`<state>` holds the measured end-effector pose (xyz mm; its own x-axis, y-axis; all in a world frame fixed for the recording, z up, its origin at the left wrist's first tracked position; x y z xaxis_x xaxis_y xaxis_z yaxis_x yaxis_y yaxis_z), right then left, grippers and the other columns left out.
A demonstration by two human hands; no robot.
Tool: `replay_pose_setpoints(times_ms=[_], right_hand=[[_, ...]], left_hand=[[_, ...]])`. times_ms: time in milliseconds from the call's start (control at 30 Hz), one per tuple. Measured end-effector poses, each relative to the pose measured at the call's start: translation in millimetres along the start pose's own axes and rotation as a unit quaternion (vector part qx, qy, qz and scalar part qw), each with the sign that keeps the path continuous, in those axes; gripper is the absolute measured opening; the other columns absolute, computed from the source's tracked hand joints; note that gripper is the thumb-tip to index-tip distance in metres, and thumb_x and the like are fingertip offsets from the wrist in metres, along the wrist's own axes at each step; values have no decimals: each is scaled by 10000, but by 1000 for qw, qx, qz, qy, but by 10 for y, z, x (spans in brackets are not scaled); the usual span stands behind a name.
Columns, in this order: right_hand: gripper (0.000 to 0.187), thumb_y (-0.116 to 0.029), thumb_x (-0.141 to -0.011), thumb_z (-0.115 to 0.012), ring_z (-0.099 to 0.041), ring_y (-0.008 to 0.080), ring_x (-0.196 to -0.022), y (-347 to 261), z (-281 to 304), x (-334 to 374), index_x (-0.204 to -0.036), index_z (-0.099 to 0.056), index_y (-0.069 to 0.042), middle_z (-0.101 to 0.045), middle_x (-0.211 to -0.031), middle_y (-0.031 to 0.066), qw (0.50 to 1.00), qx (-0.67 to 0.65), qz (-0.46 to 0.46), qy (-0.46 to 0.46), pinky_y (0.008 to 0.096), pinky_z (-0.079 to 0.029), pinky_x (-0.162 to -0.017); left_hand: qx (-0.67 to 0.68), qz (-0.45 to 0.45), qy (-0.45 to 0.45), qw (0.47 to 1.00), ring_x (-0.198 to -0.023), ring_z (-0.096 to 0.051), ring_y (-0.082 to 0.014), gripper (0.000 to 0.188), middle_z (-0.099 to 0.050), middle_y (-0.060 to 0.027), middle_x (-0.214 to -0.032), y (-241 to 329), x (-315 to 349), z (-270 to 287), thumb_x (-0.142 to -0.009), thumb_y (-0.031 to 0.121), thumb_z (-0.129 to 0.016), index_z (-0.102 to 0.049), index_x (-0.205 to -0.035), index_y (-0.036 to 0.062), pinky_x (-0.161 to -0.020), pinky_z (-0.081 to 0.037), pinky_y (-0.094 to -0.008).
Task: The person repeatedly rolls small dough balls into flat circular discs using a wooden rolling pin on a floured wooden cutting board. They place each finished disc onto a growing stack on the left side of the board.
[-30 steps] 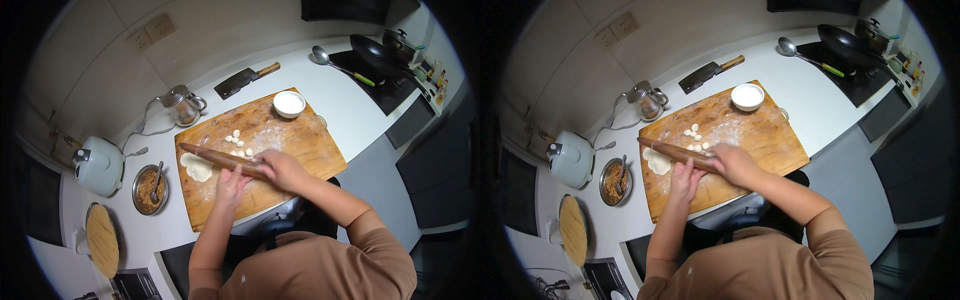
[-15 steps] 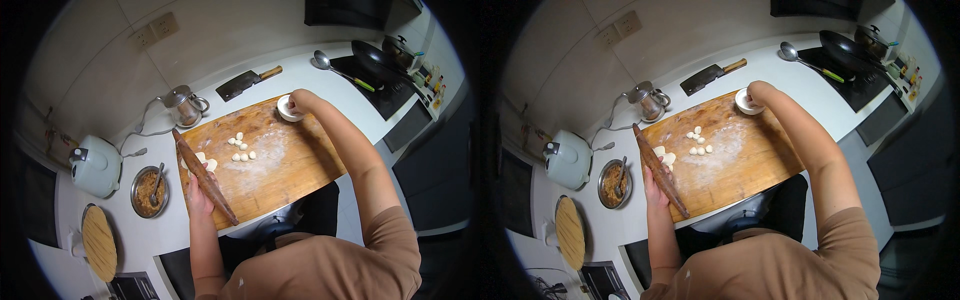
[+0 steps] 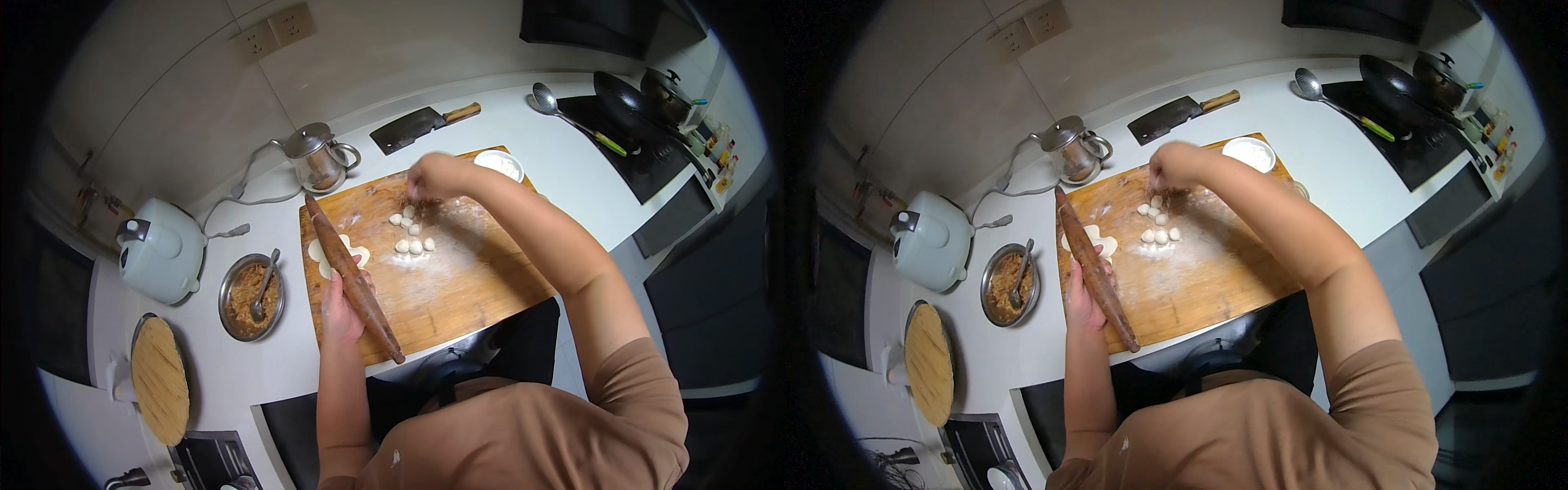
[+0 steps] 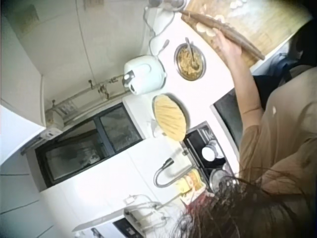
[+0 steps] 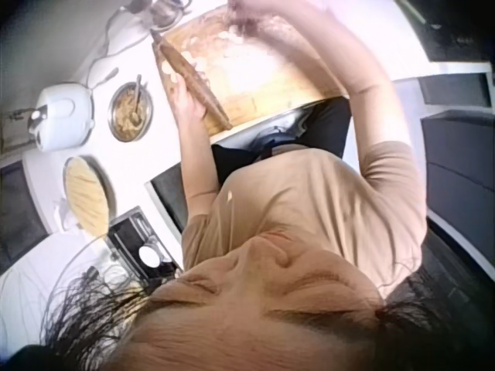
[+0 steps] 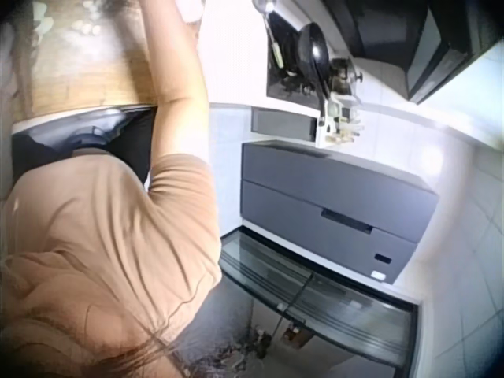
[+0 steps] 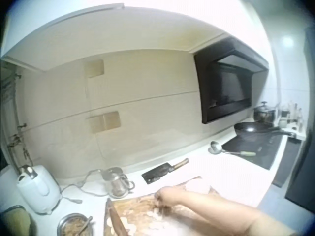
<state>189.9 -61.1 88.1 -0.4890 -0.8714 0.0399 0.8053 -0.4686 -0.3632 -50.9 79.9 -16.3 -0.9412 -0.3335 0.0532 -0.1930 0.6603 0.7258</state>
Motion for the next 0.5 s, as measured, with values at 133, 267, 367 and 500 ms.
replay_pose_setpoints(times_ms=[133, 267, 367, 500], right_hand=[[157, -149, -832, -730, -690, 286, -814, -271, 66, -34, -957, -743, -54, -735, -885, 138, 994, -32, 8, 108, 380, -537, -757], [169, -143, -846, -707, -691, 304, -862, -220, -3, 95, -992, -743, -67, -735, -930, 147, 996, -60, 14, 69, 394, -534, -791], [177, -127, -843, -710, -694, 297, -872, 3, 6, 232, -1008, -743, -70, -738, -935, 141, 994, -47, -68, 66, 388, -536, -798], [141, -89, -874, -690, -691, 292, -834, 303, 137, 601, -1001, -740, -51, -738, -930, 141, 985, -77, -55, 142, 378, -538, -787]], left_hand=[[-14, 1, 7, 1000, -855, -584, -169, 566, -605, -100, -948, 12, 11, 70, -1066, 476, -392, -494, -1355, 0, -752, -504, -301], [-15, 11, -3, 1000, -875, -584, -173, 544, -604, -102, -959, -37, 15, 80, -1068, 457, -397, -496, -1350, 2, -777, -504, -315], [-19, 3, -8, 1000, -895, -582, -184, 510, -602, -106, -977, -34, 16, 34, -1069, 423, -417, -498, -1345, 1, -805, -504, -330], [-19, -4, 9, 1000, -918, -579, -200, 471, -600, -112, -1006, -42, 34, 3, -1065, 376, -453, -498, -1340, -4, -837, -503, -346]])
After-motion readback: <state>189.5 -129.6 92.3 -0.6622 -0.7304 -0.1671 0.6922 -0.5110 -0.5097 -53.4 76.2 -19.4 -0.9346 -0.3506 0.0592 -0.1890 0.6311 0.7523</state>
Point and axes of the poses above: each hand's wrist, its own x-axis away from the middle knuckle, its own z-axis out of the back of the hand, y = z × x, the point moved 4 cm from there along -x, towards the middle knuckle
